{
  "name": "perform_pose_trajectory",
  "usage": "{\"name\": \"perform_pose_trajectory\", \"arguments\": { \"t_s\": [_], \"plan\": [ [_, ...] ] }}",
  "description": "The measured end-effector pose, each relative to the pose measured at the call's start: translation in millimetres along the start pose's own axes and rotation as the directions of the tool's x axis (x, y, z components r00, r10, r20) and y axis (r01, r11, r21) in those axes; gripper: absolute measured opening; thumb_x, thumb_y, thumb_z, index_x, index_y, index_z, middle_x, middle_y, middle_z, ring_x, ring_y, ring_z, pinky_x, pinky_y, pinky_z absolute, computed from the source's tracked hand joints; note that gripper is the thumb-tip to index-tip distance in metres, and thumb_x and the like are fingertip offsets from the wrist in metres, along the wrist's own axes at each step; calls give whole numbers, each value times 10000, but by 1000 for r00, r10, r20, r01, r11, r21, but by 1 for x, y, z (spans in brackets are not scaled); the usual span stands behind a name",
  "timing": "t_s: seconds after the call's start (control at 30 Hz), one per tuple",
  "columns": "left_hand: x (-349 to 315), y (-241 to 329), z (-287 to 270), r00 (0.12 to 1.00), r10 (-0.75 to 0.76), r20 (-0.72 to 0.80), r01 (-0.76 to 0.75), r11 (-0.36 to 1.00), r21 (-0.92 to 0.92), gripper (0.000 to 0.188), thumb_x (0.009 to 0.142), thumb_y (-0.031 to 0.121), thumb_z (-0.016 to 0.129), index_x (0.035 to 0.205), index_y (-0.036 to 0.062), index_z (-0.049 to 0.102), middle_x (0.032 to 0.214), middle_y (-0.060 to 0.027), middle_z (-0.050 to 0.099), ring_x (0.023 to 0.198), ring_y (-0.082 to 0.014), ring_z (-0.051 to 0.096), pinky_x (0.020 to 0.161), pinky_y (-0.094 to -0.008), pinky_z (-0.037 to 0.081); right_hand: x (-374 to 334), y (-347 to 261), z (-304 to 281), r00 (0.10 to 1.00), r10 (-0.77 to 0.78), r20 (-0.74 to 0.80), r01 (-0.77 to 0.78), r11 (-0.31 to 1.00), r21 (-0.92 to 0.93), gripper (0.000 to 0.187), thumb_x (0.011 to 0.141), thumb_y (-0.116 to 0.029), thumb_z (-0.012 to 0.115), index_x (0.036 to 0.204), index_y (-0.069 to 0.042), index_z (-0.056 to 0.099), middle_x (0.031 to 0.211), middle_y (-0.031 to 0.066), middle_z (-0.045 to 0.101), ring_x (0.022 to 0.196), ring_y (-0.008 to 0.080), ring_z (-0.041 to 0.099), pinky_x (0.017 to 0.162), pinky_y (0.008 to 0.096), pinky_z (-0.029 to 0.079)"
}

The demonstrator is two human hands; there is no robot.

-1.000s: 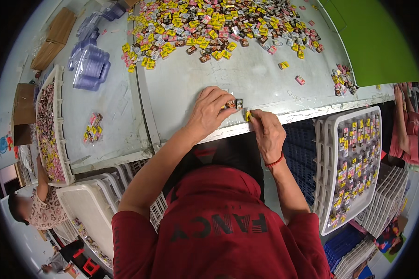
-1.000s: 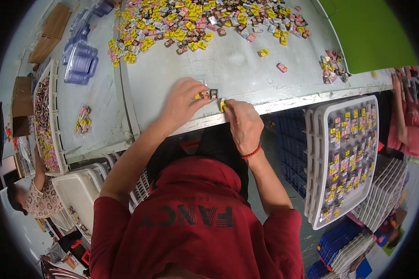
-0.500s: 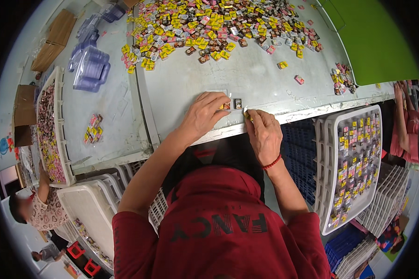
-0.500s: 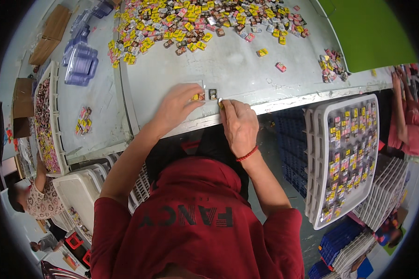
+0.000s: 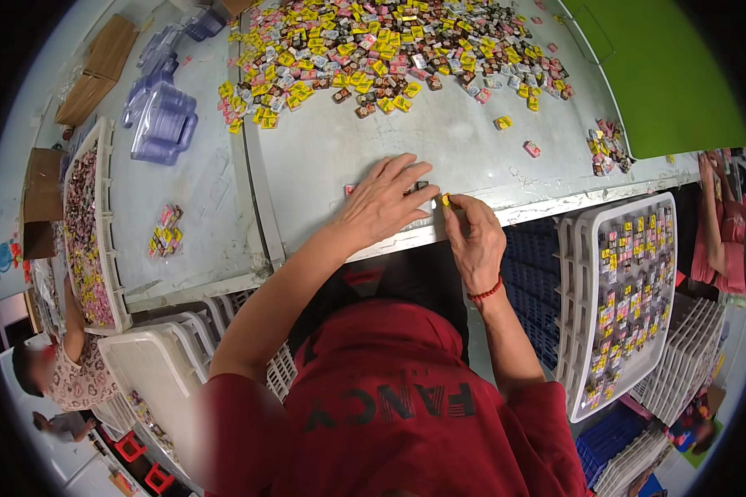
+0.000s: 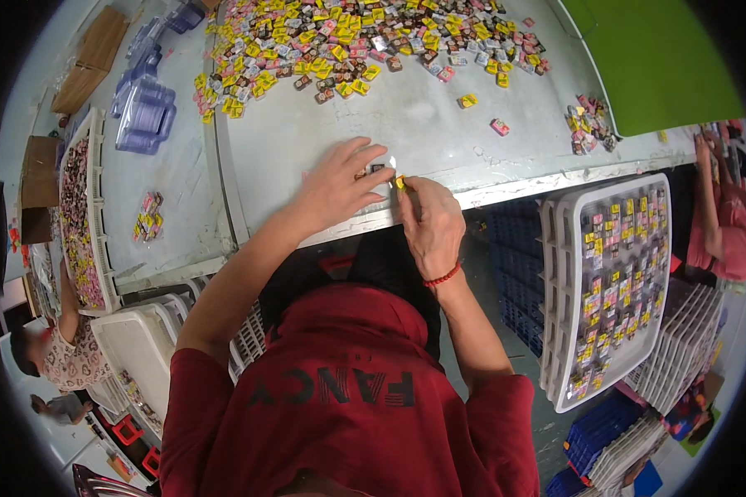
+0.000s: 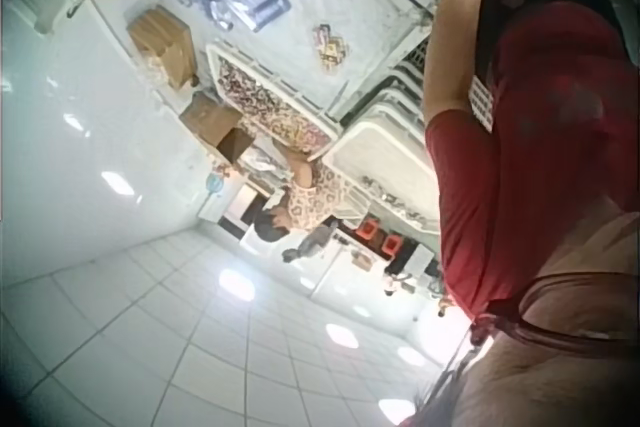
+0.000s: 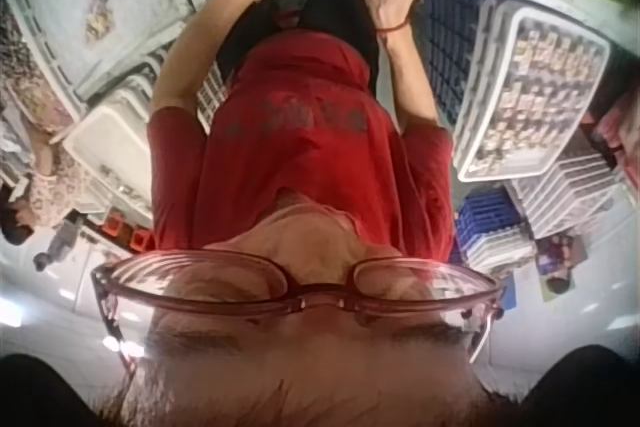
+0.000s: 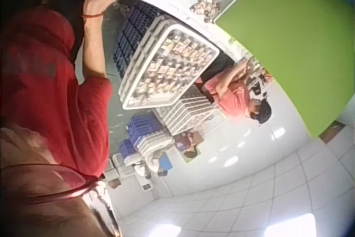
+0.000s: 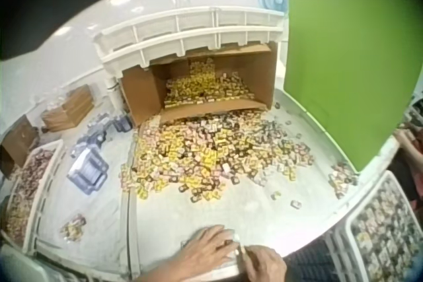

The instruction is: Sort small colorful plastic components into rows and place them into a designated sorting tray.

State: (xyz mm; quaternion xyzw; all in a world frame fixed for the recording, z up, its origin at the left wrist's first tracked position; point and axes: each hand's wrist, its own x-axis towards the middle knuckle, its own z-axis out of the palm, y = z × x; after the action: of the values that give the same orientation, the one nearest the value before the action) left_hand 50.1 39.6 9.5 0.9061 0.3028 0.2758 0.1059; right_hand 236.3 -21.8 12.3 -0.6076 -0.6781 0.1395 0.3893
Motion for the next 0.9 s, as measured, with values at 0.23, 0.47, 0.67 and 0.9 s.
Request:
{"name": "perform_pose_trajectory", "arguments": {
  "t_s": [0.23, 0.47, 0.67, 0.9],
  "plan": [
    [-13, -8, 13, 998, -55, -43, 51, 994, -94, 363, 725, 179, 758, 1045, 75, 620, 1224, -109, 530, 1209, -321, 465, 991, -426, 423, 3, -5, 1, 1000, 21, 6, -21, 1000, 6, 180, 822, -36, 697, 994, -5, 653, 900, 107, 670, 654, 190, 619, 600, 284, 495],
    [-10, -7, 10, 996, -67, -60, 62, 994, -91, 332, 728, 178, 755, 1006, 49, 629, 1227, -121, 529, 1188, -325, 481, 977, -416, 435, 9, -8, 3, 997, 82, 5, -82, 996, 27, 170, 817, -43, 690, 978, 1, 654, 877, 131, 662, 685, 245, 607, 610, 325, 490],
    [-21, 5, 7, 983, -154, -97, 159, 986, 48, 392, 725, 174, 765, 1059, 25, 623, 1231, -125, 518, 1136, -305, 501, 953, -412, 439, 12, -16, 8, 998, 62, -8, -61, 993, 96, 166, 801, -42, 688, 955, 5, 650, 871, 161, 658, 774, 332, 625, 676, 383, 500],
    [-26, 9, 2, 964, -196, -177, 203, 979, 20, 369, 732, 124, 756, 1065, 29, 628, 1199, -110, 543, 1140, -294, 504, 929, -396, 458, 15, -16, 18, 1000, 16, -13, -15, 999, 52, 159, 791, -27, 685, 941, 8, 646, 874, 166, 662, 800, 340, 634, 697, 389, 510]
  ]
}}
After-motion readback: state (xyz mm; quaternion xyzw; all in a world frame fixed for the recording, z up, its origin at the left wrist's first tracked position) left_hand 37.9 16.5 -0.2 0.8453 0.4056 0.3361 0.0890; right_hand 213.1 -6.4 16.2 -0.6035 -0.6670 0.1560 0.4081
